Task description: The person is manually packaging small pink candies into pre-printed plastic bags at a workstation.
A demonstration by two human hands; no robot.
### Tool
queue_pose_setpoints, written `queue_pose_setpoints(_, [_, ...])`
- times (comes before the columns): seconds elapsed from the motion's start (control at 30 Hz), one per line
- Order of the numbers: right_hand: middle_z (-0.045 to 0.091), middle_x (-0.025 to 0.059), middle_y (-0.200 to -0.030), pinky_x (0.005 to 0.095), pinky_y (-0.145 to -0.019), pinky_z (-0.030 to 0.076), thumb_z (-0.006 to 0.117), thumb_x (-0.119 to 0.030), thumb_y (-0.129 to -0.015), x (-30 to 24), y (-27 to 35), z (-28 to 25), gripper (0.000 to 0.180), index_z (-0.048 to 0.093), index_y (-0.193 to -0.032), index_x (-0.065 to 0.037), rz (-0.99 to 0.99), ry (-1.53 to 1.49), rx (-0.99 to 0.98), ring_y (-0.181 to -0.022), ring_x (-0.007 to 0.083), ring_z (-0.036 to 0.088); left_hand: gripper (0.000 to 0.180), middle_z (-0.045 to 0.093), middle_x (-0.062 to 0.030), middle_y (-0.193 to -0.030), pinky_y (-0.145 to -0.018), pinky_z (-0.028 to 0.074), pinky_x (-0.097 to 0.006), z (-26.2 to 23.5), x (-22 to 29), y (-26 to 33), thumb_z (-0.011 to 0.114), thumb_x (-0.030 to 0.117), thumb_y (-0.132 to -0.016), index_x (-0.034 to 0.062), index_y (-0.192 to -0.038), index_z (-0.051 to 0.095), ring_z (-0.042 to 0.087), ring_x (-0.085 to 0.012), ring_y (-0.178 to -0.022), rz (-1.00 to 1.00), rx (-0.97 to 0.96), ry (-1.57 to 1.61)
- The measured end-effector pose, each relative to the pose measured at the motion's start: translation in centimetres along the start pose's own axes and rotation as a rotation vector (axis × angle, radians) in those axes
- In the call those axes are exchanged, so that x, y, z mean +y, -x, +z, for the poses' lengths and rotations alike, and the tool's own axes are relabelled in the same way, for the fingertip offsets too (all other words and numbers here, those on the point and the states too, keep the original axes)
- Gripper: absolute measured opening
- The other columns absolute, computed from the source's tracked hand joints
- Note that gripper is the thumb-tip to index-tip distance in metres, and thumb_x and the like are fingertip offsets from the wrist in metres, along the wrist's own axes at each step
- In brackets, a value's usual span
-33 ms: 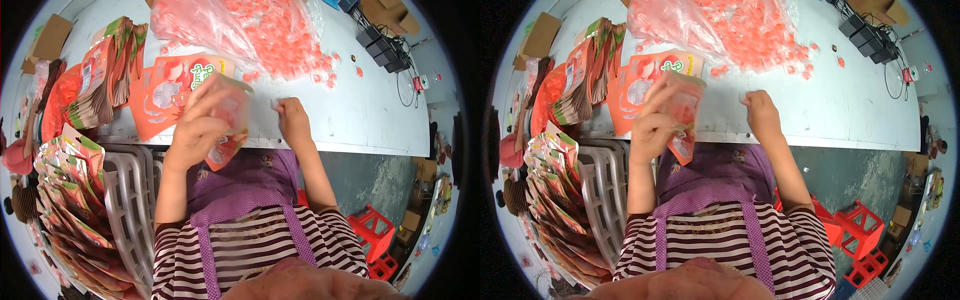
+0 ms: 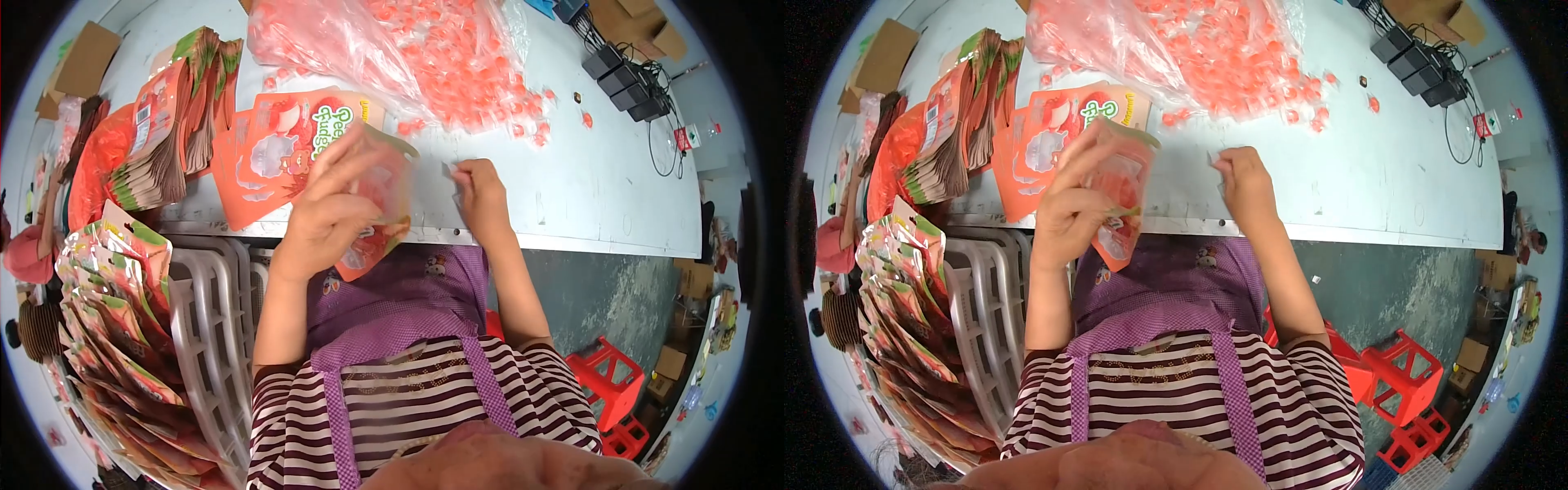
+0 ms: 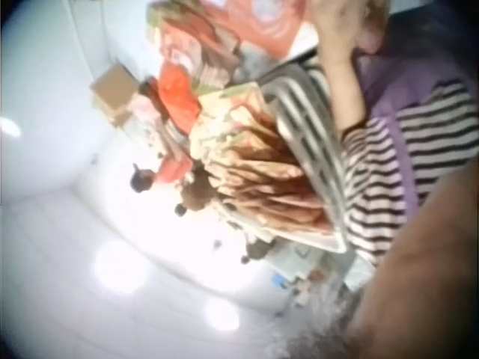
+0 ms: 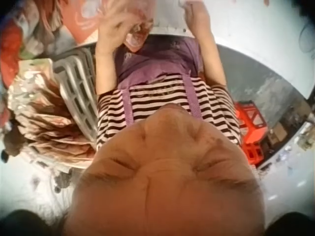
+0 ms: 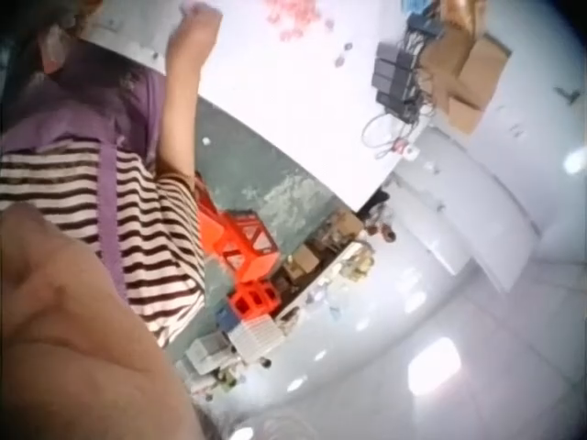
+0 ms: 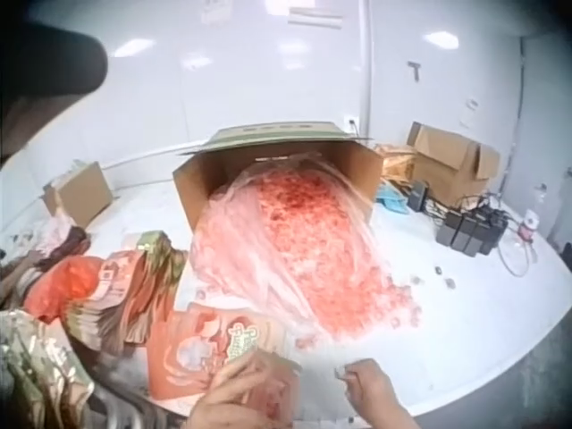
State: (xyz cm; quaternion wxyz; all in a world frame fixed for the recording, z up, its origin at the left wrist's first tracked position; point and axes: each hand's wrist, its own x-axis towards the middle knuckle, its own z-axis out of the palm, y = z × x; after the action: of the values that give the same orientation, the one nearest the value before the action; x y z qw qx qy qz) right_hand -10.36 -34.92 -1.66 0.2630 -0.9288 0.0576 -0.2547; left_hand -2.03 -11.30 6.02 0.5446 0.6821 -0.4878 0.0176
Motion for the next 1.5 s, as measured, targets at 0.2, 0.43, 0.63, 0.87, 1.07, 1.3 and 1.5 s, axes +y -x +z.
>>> queue_pose_setpoints(0.2, [0.060,0.0108,-0.084,0.0253,-0.066,0.047,0.058,0.006,-0.078,-6.6,-4.8,-5.5,0.017,0.061,-0.095,0.002,-0.098,-0.465,-0.042,-0.074,0.0192,0.060,0.008,0.043,-0.0150,-0.136,-0.105,0.027,-0.044,0.7,-0.1,-0.3,0.064,0.001,-0.071,0.0073,-0.075,0.063,0.028,-0.0373,-0.133,-0.003,-0.061,0.017])
queue_pose_setpoints(0.43, [0.058,0.0074,-0.090,0.0234,-0.062,0.045,0.059,0.004,-0.079,-10.1,-7.2,-5.3,0.017,0.061,-0.096,-0.001,-0.125,-0.622,0.091,-0.075,0.0162,0.058,0.010,0.036,-0.0183,-0.140,-0.106,0.026,-0.044,1.5,-0.8,0.0,0.065,0.001,-0.071,0.0077,-0.078,0.063,0.027,-0.0369,-0.133,-0.053,-0.004,0.189])
queue_pose_setpoints(0.63, [0.059,0.0111,-0.104,0.0320,-0.082,0.045,0.066,-0.024,-0.081,-9.7,-6.7,-3.4,0.033,0.060,-0.107,-0.004,-0.418,-0.558,-0.058,-0.096,0.0234,0.057,0.012,0.033,-0.0205,-0.142,-0.107,0.026,-0.045,0.5,-0.7,0.5,0.066,0.000,-0.072,0.0055,-0.082,0.062,0.025,-0.0363,-0.134,-0.065,0.033,0.222])
queue_pose_setpoints(0.87, [0.059,0.0078,-0.112,0.0480,-0.101,0.030,0.071,-0.037,-0.071,-9.5,-5.2,-5.3,0.048,0.061,-0.109,-0.008,-0.571,-0.319,-0.458,-0.108,0.0270,0.054,0.008,0.033,-0.0228,-0.141,-0.106,0.028,-0.044,-0.4,0.4,1.4,0.065,0.000,-0.074,0.0054,-0.080,0.062,0.027,-0.0371,-0.134,-0.021,0.144,0.424])
queue_pose_setpoints(1.07, [0.060,0.0073,-0.106,0.0469,-0.100,0.033,0.076,-0.017,-0.063,-11.4,-2.2,-5.6,0.035,0.063,-0.095,-0.009,-0.164,-0.572,-1.030,-0.104,0.0242,0.055,0.006,0.042,-0.0237,-0.134,-0.103,0.029,-0.048,1.0,3.1,0.8,0.066,0.007,-0.073,0.0073,-0.071,0.060,0.032,-0.0416,-0.130,0.017,-0.173,0.363])
queue_pose_setpoints(1.3, [0.062,0.0031,-0.102,0.0501,-0.101,0.024,0.065,-0.009,-0.068,-10.1,-0.8,-6.5,0.025,0.065,-0.093,-0.009,-0.582,-0.322,-0.648,-0.105,0.0229,0.053,0.014,0.045,-0.0261,-0.131,-0.103,0.026,-0.052,-0.2,3.1,1.8,0.061,0.017,-0.078,0.0064,-0.069,0.064,0.032,-0.0444,-0.129,0.048,-0.172,0.378])
queue_pose_setpoints(1.5, [0.061,0.0053,-0.104,0.0518,-0.103,0.022,0.068,-0.015,-0.068,-9.4,0.2,-5.8,0.031,0.066,-0.098,-0.011,-0.551,-0.405,-0.861,-0.107,0.0282,0.051,0.009,0.045,-0.0246,-0.131,-0.102,0.028,-0.052,0.3,3.5,1.3,0.063,0.010,-0.074,0.0066,-0.066,0.062,0.033,-0.0449,-0.128,0.122,-0.227,0.479])
